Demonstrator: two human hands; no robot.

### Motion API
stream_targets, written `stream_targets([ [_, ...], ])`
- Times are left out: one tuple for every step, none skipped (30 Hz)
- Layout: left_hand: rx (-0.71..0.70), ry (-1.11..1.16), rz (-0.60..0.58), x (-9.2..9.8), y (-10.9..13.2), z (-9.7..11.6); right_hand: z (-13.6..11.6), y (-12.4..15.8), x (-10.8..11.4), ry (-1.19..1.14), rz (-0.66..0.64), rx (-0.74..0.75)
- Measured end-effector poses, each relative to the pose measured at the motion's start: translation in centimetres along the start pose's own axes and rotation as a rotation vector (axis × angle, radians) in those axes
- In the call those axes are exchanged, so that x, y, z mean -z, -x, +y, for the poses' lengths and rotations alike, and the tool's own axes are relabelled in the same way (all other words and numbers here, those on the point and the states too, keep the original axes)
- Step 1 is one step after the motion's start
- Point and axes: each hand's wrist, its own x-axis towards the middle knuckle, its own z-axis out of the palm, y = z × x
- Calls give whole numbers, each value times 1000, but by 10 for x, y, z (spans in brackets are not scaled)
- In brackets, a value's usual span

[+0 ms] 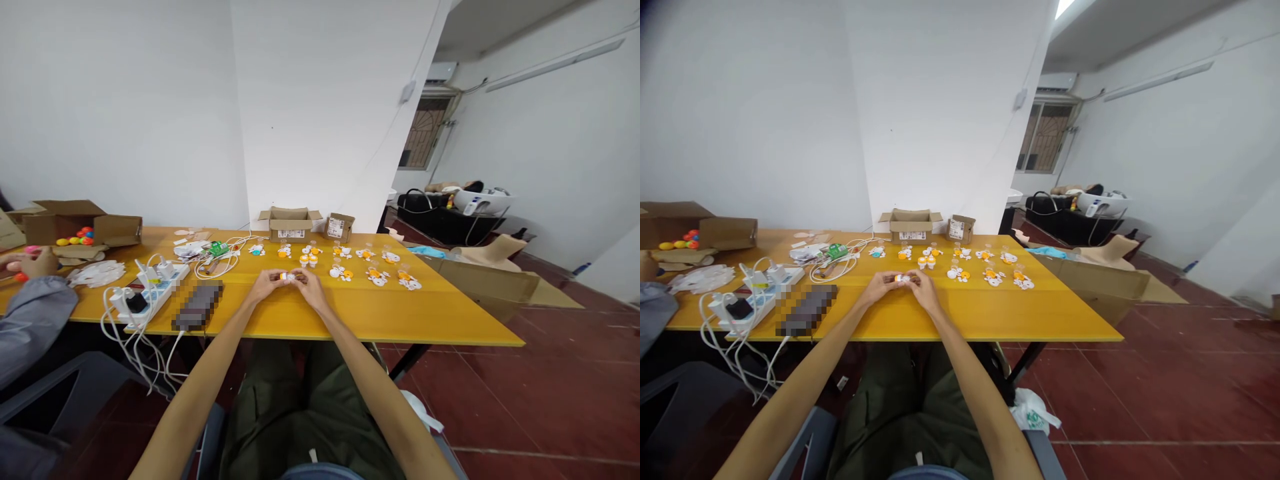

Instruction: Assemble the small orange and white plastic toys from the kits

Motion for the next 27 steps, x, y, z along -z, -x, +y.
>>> stream_targets([
  [1,-9,-4,0,0,0,0,0,0,-12,-2,2],
  [2,-23,-11,1,1,1,-1,0,0,-23,-4,4],
  [3,-37,-22,1,1,1,-1,0,0,-34,-7,4],
  [3,-51,-34,1,1,1,-1,0,0,-45,-13,3],
  [1,-62,-46,1,1,2,-1,0,1,-55,-20,0],
  [-4,-69,-60,0,1,3,-2,0,1,-65,-29,-3],
  [-10,-73,-71,0,1,4,-2,0,2,-75,-37,-7],
  [-17,-75,-81,0,1,5,-2,0,3,-86,-44,-12],
  [-23,-77,-90,0,2,6,-3,0,3,-97,-50,-18],
  [-28,-79,-98,1,2,7,-3,0,4,-107,-54,-23],
  [-31,-82,-107,1,2,8,-3,0,4,-113,-57,-27],
  [-32,-85,-114,1,2,9,-3,0,4,-114,-57,-29],
  [-30,-88,-120,2,3,9,-3,0,4,-113,-55,-30],
  [-27,-90,-123,2,3,10,-2,0,4,-112,-52,-30],
  [-23,-90,-126,2,3,10,-1,0,3,-114,-48,-31],
  [-18,-90,-128,2,3,10,0,0,3,-118,-44,-32],
  [-13,-88,-131,2,3,10,1,0,2,-125,-40,-35],
  [-10,-86,-132,2,3,9,2,0,2,-130,-36,-40],
  [-9,-85,-133,2,3,9,2,0,1,-131,-32,-46],
  [-10,-84,-134,2,3,9,3,-1,1,-127,-25,-52],
  [-14,-84,-133,2,2,9,3,-1,1,-121,-17,-58],
  [-19,-86,-132,2,2,9,2,-1,1,-114,-8,-62],
  [-24,-90,-131,2,2,9,2,-1,1,-107,0,-64],
  [-28,-95,-131,2,3,9,1,-1,1,-103,5,-65],
  [-30,-100,-133,2,3,9,0,-1,1,-99,8,-65],
  [-32,-105,-133,2,3,10,-1,-1,1,-96,7,-64],
  [-33,-109,-133,2,3,10,-2,0,1,-93,4,-62],
])
